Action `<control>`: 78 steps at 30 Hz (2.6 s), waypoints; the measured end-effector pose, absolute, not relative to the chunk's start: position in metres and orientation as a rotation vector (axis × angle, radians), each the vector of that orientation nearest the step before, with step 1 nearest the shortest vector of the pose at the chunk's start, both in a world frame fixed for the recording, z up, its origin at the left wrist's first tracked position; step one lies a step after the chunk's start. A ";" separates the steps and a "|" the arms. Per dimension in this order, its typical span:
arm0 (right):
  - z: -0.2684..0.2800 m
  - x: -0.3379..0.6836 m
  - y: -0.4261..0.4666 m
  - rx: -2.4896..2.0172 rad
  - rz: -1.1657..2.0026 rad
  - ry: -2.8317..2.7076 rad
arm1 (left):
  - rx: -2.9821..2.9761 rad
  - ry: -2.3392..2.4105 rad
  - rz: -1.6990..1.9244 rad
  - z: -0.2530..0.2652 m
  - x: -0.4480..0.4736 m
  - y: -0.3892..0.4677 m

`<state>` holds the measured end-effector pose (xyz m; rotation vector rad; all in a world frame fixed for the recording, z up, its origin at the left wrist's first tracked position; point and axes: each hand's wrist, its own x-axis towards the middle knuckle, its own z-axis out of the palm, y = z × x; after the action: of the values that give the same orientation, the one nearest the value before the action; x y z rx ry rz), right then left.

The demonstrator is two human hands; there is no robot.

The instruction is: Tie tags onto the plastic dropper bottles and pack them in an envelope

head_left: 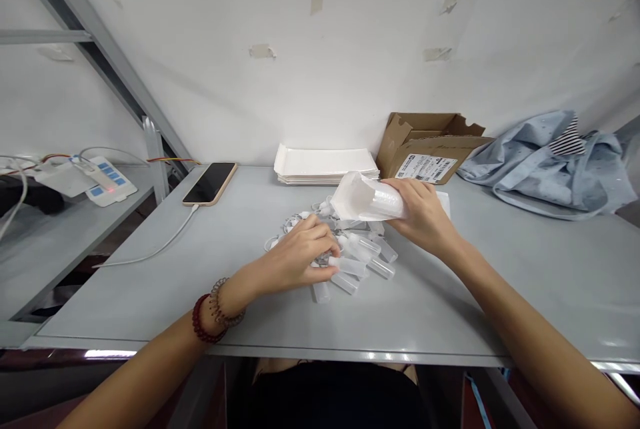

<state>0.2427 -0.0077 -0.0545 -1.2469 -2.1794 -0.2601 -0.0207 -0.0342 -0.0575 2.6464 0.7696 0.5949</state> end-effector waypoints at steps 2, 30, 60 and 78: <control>-0.055 0.242 -0.008 -1.250 -0.257 -2.184 | 2.649 0.783 0.592 -0.057 -0.021 -0.034; -0.060 0.236 -0.009 -1.160 -0.410 -2.283 | 2.488 0.998 1.200 -0.046 -0.033 -0.025; -0.047 0.244 -0.011 -1.243 -0.382 -2.079 | 2.557 0.892 1.310 -0.054 -0.021 -0.031; -0.050 0.237 -0.013 -1.208 -0.349 -2.136 | 2.639 0.917 0.733 -0.075 -0.011 -0.032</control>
<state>0.2369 -0.0134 -0.0504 -1.2077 -2.1356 -0.3494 -0.0106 -0.0321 -0.0749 2.6392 0.9167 0.7326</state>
